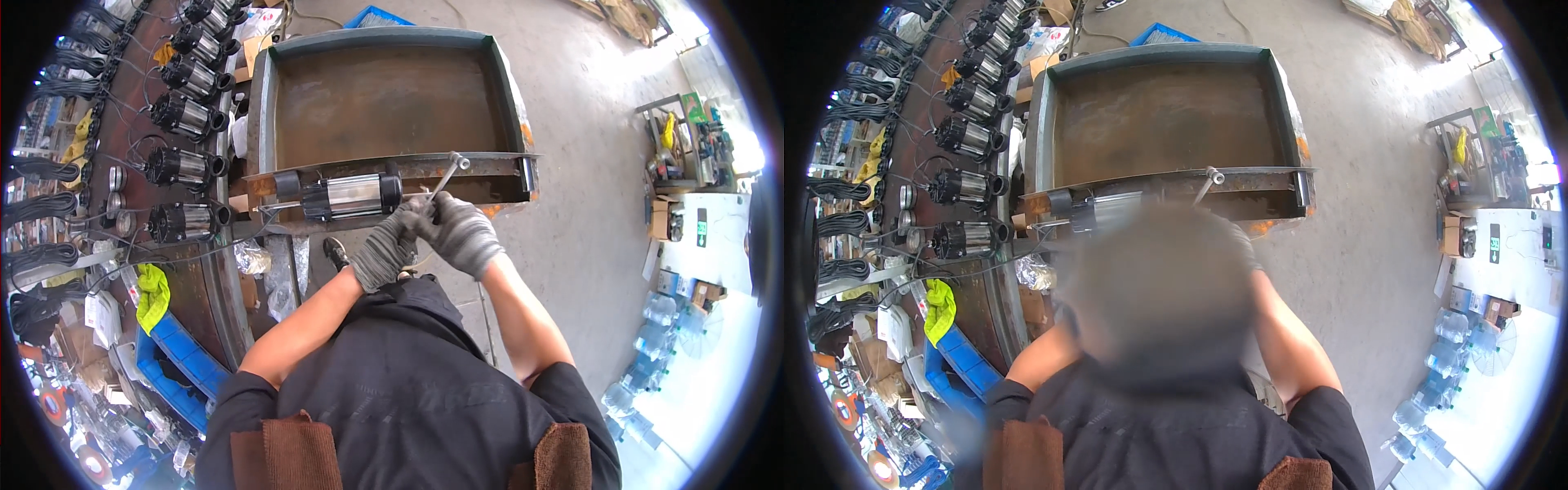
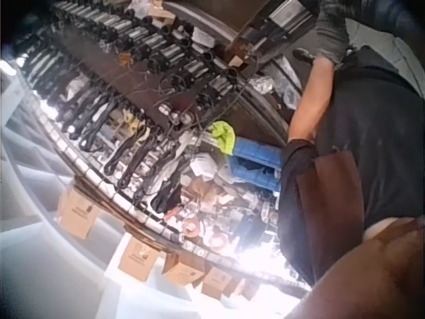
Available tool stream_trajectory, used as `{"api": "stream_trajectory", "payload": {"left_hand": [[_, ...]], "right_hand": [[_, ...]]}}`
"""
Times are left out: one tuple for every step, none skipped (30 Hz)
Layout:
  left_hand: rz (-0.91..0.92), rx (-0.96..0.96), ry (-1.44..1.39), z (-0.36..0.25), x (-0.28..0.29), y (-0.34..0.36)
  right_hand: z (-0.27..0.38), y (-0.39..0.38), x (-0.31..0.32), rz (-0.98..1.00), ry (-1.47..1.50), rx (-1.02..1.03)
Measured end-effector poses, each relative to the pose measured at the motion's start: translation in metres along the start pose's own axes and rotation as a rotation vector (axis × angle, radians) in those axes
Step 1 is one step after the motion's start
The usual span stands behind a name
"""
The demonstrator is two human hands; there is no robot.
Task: Testing a submersible pump for leaks by submerging it in a water tank and checking for air bubbles.
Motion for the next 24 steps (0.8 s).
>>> {"api": "stream_trajectory", "payload": {"left_hand": [[0.006,-0.141,0.008,-0.013,-0.002,0.0],[0.035,-0.048,0.037,-0.003,-0.004,0.0],[0.063,0.047,0.066,0.005,-0.006,0.0],[0.075,0.188,-0.043,0.017,-0.008,-0.003],[0.071,0.333,-0.157,0.029,-0.008,-0.008],[0.05,0.476,-0.266,0.039,-0.01,-0.014],[0.036,0.162,0.07,0.008,0.0,-0.005],[0.047,0.104,0.166,-0.001,-0.001,-0.005],[0.052,0.046,0.263,-0.01,-0.002,-0.006],[0.052,-0.013,0.359,-0.019,-0.001,-0.007],[0.025,0.14,0.22,-0.008,0.005,-0.008],[-0.076,0.151,0.314,-0.012,0.019,-0.01],[-0.177,0.171,0.405,-0.016,0.033,-0.012],[-0.204,0.222,0.256,-0.015,0.048,-0.015],[-0.24,0.27,0.101,-0.013,0.063,-0.018],[-0.284,0.314,-0.049,-0.012,0.079,-0.02],[-0.259,0.38,-0.17,-0.01,0.087,-0.027],[-0.24,0.442,-0.292,-0.008,0.093,-0.033],[-0.219,0.404,-0.316,-0.014,0.097,-0.033],[-0.235,0.394,-0.311,-0.018,0.104,-0.035],[-0.256,0.396,-0.34,-0.02,0.108,-0.039],[-0.278,0.4,-0.369,-0.022,0.112,-0.044],[-0.291,0.373,-0.404,-0.025,0.115,-0.045],[-0.305,0.373,-0.4,-0.027,0.118,-0.049]], "right_hand": [[0.001,0.004,0.0,-0.027,-0.107,-0.013],[0.002,0.006,-0.002,-0.053,-0.212,-0.03],[0.01,0.008,-0.004,-0.058,-0.189,0.052],[0.013,0.007,-0.007,-0.061,-0.178,0.091],[0.014,0.006,-0.011,-0.063,-0.166,0.13],[0.012,0.003,-0.01,-0.085,-0.114,0.16],[0.008,0.001,-0.011,-0.109,-0.063,0.193],[0.001,0.0,-0.009,-0.131,-0.012,0.226],[-0.008,-0.004,-0.007,-0.199,0.062,0.268],[-0.025,-0.003,-0.011,-0.197,0.063,0.265],[-0.039,-0.007,-0.003,-0.291,0.024,0.365],[-0.067,-0.008,0.01,-0.343,-0.059,0.408],[-0.11,-0.006,0.03,-0.457,-0.11,0.338],[-0.153,-0.007,0.048,-0.57,-0.273,0.276],[-0.218,-0.003,0.066,-0.505,-0.827,-0.044],[-0.288,-0.016,0.088,-0.464,-0.457,-0.174],[-0.361,-0.035,0.104,-0.482,0.093,-0.342],[-0.426,-0.059,0.108,-0.48,0.452,-0.588],[-0.467,-0.088,0.104,-0.409,0.449,-0.767],[-0.494,-0.118,0.093,-0.268,0.421,-0.968],[-0.503,-0.142,0.084,-0.087,0.309,-1.121],[-0.497,-0.163,0.075,0.085,0.178,-1.219],[-0.475,-0.157,0.074,0.18,0.097,-1.191],[-0.442,-0.139,0.074,0.231,0.037,-1.129]]}}
Point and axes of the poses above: each hand's wrist, its own y-axis towards the middle knuckle, its own x-axis out of the back of the hand, z = x × y, the point moved 10 cm from there along y, towards the middle knuckle, and after that the axes turned 6 degrees about y, right-handed, at the moved point
